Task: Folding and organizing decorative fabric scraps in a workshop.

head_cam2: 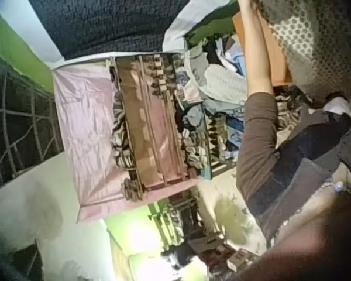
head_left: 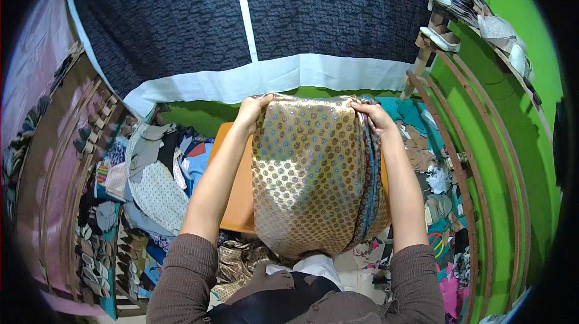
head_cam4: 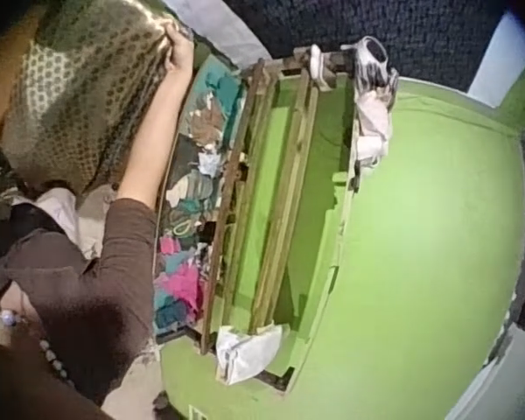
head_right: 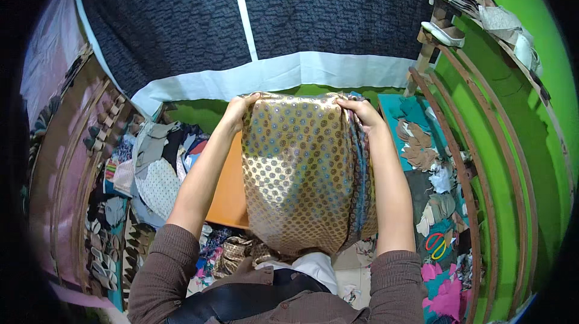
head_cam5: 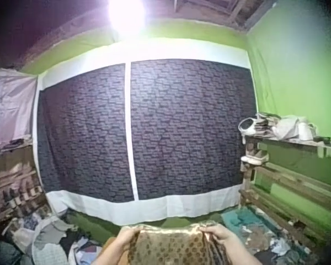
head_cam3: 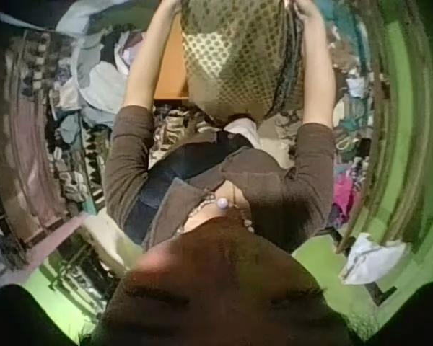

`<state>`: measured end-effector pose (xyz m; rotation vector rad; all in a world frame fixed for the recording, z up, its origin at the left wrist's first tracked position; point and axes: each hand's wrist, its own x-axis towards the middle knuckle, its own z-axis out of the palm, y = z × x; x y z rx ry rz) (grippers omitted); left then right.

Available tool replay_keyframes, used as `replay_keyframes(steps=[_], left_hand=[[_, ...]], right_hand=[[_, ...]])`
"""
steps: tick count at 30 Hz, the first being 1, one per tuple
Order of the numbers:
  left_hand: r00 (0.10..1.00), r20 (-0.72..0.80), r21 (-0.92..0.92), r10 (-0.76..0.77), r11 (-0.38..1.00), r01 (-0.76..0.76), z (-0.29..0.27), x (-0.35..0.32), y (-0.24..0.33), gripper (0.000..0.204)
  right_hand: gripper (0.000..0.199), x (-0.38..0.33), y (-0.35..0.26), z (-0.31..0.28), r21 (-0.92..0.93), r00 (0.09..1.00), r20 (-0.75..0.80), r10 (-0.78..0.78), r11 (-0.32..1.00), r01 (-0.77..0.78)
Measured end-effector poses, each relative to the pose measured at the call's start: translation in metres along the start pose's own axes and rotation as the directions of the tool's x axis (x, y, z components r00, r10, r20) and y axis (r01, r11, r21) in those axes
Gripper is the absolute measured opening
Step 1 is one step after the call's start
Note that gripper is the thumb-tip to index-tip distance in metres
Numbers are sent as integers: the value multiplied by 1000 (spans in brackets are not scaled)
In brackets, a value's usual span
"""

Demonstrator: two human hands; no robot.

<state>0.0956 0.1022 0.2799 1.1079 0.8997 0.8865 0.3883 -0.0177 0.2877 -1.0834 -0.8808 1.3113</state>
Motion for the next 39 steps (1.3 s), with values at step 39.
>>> replay_keyframes(steps=[39], left_hand=[[942, 333, 935, -41, -116, -336, 47, 38, -270, 54]], right_hand=[[54, 55, 260, -62, -995, 985, -84, -150, -38, -90]])
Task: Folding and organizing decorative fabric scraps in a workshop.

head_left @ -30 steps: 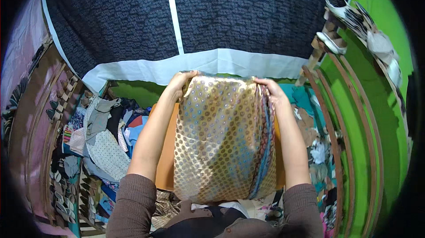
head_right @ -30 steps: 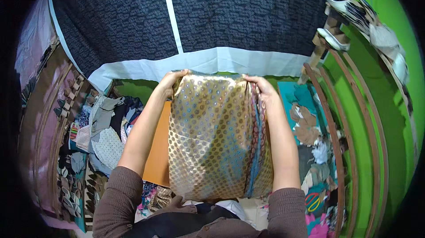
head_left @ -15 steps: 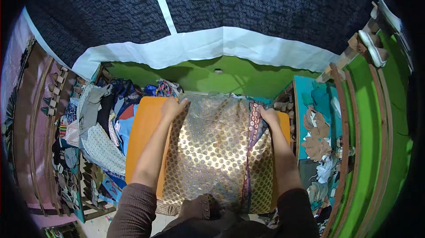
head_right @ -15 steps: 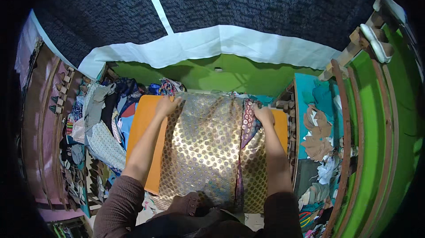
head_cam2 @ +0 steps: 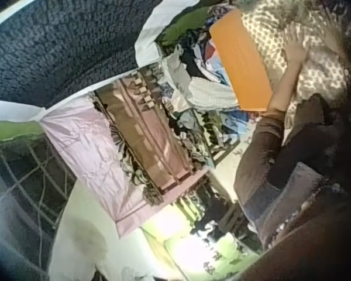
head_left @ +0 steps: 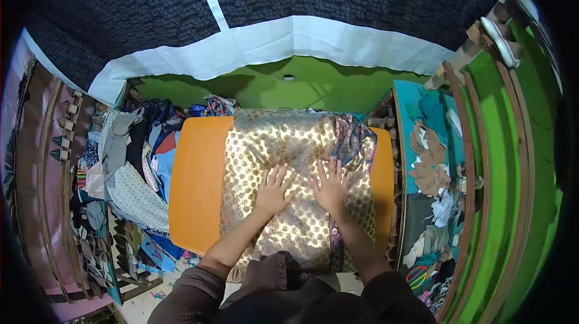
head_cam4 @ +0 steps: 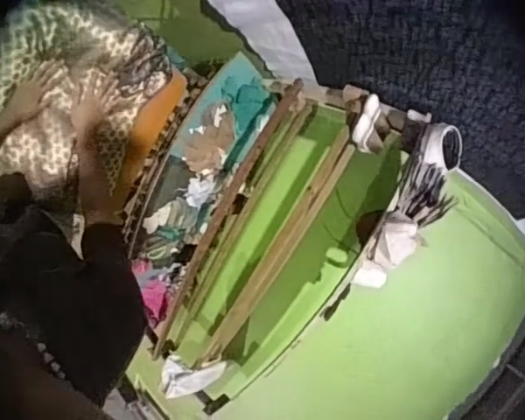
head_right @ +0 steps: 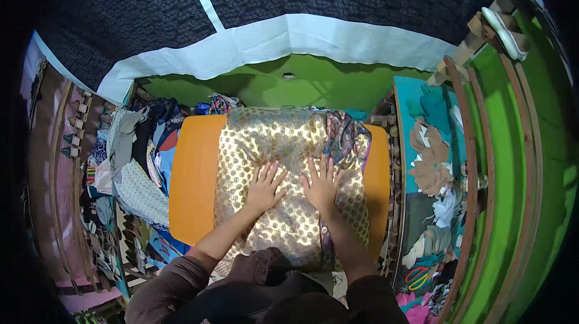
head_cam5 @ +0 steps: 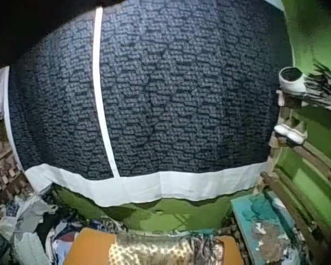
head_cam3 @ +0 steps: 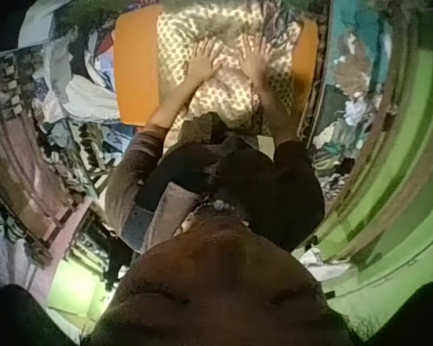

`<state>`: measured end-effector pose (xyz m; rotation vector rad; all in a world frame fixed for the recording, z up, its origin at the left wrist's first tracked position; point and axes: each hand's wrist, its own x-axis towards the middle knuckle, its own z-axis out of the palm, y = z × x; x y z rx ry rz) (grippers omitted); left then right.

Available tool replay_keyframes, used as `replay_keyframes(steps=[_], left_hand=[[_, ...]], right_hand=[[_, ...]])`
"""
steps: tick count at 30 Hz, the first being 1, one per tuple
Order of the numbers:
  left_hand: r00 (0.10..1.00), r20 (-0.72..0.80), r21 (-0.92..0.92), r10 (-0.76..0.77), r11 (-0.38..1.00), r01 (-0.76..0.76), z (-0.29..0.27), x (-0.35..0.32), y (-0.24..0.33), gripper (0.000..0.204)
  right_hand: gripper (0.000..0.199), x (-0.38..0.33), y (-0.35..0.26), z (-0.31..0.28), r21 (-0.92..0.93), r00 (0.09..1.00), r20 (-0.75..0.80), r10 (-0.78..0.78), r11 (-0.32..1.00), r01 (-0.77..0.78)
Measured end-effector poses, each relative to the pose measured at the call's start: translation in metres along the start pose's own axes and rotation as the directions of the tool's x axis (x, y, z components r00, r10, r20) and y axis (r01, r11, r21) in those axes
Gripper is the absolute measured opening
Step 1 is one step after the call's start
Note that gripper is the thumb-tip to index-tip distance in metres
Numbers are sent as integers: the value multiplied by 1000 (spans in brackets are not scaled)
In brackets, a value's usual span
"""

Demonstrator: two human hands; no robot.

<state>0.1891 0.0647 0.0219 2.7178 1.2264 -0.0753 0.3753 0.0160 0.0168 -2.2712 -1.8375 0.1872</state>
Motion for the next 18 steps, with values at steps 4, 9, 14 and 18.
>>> replay_keyframes(steps=[4, 9, 14, 18], left_hand=[[985, -138, -50, -100, 994, 94, -8, -23, -9, 56], [952, -130, -172, 276, 940, -296, -33, -122, 13, 52], [964, -50, -50, 262, 963, -264, 5, -202, 3, 52], [996, -88, 16, 14, 1000, -13, 14, -239, 1, 52]], right_hand=[[52, -20, -20, -22, -10, 998, -53, 43, 999, -43], [54, -112, -56, -38, 34, 1000, -2, -13, 999, 13], [54, -179, -66, -16, 63, 989, 131, -68, 996, 60], [47, -204, -63, -18, 142, 999, -13, -34, 989, 36]])
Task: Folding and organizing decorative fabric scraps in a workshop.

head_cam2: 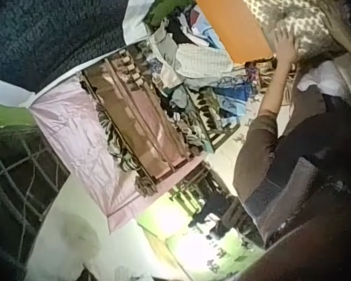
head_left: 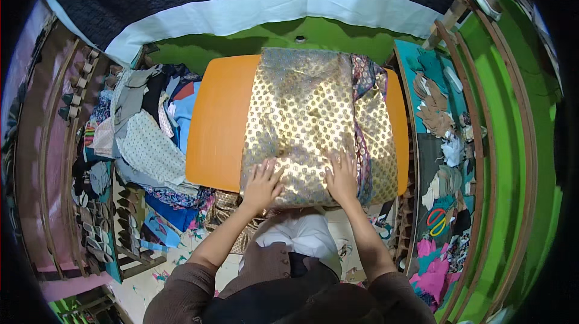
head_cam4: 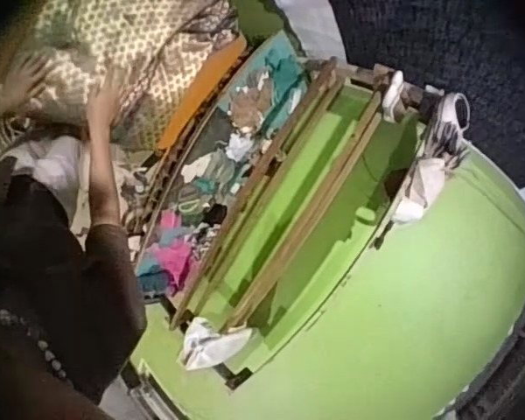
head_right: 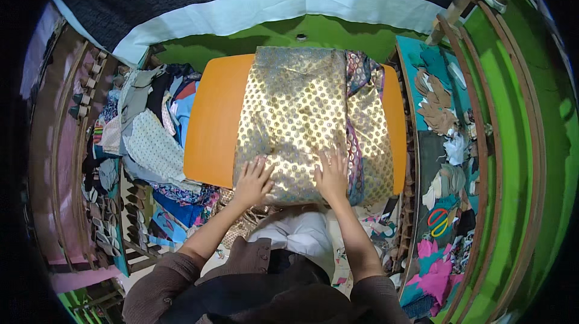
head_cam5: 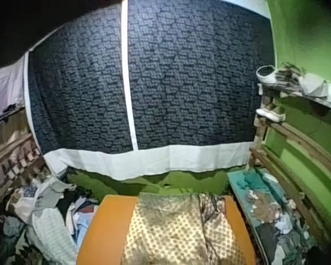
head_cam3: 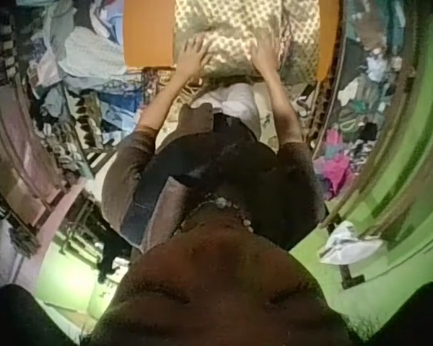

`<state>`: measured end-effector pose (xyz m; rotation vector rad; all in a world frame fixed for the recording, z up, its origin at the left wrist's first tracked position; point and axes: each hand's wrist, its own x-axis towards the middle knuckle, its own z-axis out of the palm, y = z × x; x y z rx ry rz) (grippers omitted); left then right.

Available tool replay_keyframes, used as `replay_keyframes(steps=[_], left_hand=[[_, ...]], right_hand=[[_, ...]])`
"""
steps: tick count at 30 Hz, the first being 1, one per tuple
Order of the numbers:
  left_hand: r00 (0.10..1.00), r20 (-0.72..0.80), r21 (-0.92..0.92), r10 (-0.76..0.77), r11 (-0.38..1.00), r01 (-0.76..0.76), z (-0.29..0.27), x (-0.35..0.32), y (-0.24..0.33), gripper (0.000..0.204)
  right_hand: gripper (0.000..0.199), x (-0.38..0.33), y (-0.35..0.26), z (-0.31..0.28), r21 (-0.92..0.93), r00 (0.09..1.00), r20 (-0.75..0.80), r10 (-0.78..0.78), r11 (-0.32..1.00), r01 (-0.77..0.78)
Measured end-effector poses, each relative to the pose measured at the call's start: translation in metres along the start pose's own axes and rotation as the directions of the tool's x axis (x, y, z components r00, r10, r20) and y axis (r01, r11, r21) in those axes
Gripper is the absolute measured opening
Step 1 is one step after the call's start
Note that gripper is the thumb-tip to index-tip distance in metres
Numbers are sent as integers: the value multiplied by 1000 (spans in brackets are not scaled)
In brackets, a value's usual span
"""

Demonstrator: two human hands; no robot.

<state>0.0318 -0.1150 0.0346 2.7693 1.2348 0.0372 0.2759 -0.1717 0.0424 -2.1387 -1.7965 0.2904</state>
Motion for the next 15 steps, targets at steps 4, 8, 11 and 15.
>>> replay_keyframes(steps=[4, 8, 11, 15], left_hand=[[972, -84, -63, -221, 974, 217, 14, -49, -3, 54], [958, -111, -48, -264, 964, 260, 25, -106, 18, 56], [955, -24, -189, -296, 939, 286, 48, -141, 38, 55], [940, 88, -308, -329, 889, 339, 58, -148, 70, 54]], right_hand=[[33, -48, 4, -12, 241, 977, -197, 83, 970, -34], [19, -119, 22, -6, 238, 985, -174, -19, 969, 61], [18, -159, 26, 0, 276, 999, -53, 11, 961, 4], [19, -188, 54, 15, 374, 980, 94, 176, 906, -199]])
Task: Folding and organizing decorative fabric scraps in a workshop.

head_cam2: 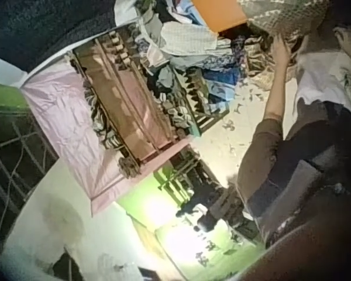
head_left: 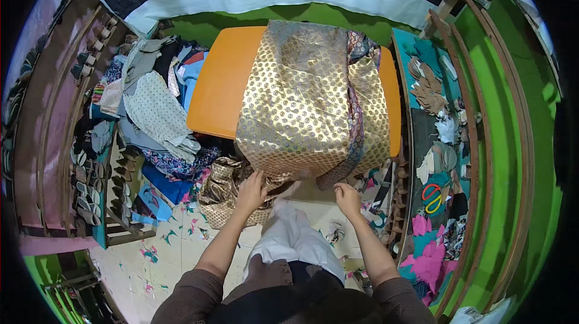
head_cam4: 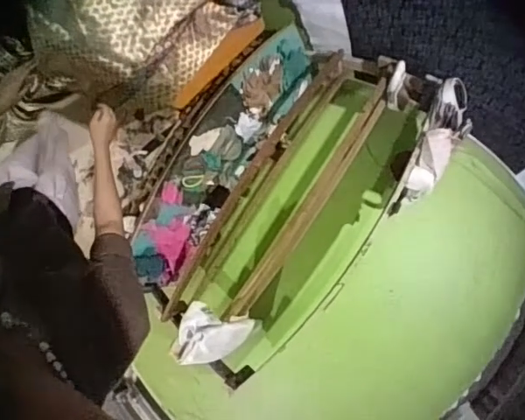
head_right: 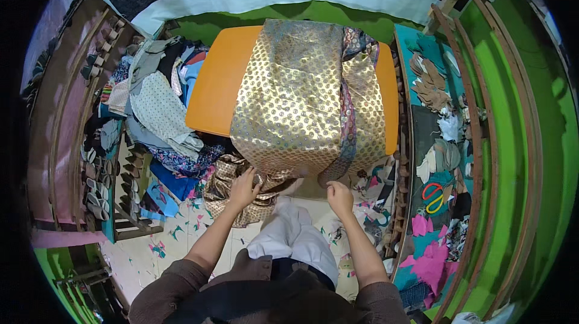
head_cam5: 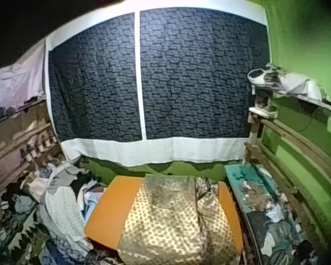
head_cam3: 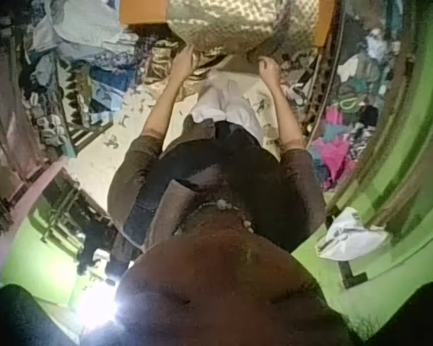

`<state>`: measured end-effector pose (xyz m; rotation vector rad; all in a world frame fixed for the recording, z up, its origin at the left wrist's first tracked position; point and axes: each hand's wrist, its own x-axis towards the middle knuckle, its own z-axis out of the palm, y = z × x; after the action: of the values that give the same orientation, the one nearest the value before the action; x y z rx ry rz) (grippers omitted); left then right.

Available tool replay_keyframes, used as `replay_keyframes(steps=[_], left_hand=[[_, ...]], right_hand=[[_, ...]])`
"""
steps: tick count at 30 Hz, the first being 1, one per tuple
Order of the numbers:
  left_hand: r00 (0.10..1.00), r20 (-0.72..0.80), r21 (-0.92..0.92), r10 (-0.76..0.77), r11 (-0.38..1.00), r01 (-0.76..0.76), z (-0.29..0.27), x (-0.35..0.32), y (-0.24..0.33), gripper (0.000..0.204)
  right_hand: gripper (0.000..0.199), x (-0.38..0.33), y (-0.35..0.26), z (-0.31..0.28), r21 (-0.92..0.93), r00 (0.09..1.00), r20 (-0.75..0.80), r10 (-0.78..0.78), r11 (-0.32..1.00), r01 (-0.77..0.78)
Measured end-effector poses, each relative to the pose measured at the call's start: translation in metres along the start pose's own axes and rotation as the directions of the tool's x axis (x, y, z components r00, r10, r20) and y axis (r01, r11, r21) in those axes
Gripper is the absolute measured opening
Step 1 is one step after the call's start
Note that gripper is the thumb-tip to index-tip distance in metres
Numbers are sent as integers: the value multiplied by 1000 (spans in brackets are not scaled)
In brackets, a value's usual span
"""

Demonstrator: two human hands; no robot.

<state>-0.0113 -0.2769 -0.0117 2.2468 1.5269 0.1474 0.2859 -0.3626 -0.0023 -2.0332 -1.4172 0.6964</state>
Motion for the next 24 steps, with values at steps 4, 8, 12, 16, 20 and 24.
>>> replay_keyframes(steps=[4, 8, 12, 16, 20, 24], left_hand=[[991, -47, -311, -125, 944, 105, 6, 8, -13, 56], [951, -51, -474, -303, 846, 244, 1, 36, -31, 66], [964, -93, -710, -250, 695, 112, 6, 72, -37, 85], [838, -108, -772, -536, 576, 268, 0, 85, -56, 79], [927, 104, -796, -361, 528, 295, -8, 84, -32, 33], [952, 89, -760, -294, 598, 256, -23, 69, -40, 30]], right_hand=[[22, 9, 20, 4, 46, 985, -106, 138, 990, -134], [58, 33, 29, -3, 173, 857, -368, 361, 932, -318], [100, 65, 52, -24, 389, 624, -471, 624, 782, -488], [108, 81, 9, -22, 724, 685, -27, 728, 487, -489], [103, 79, 22, -33, 718, 694, 254, 673, 350, -602], [62, 72, -12, -39, 680, 875, 129, 467, 600, -421]])
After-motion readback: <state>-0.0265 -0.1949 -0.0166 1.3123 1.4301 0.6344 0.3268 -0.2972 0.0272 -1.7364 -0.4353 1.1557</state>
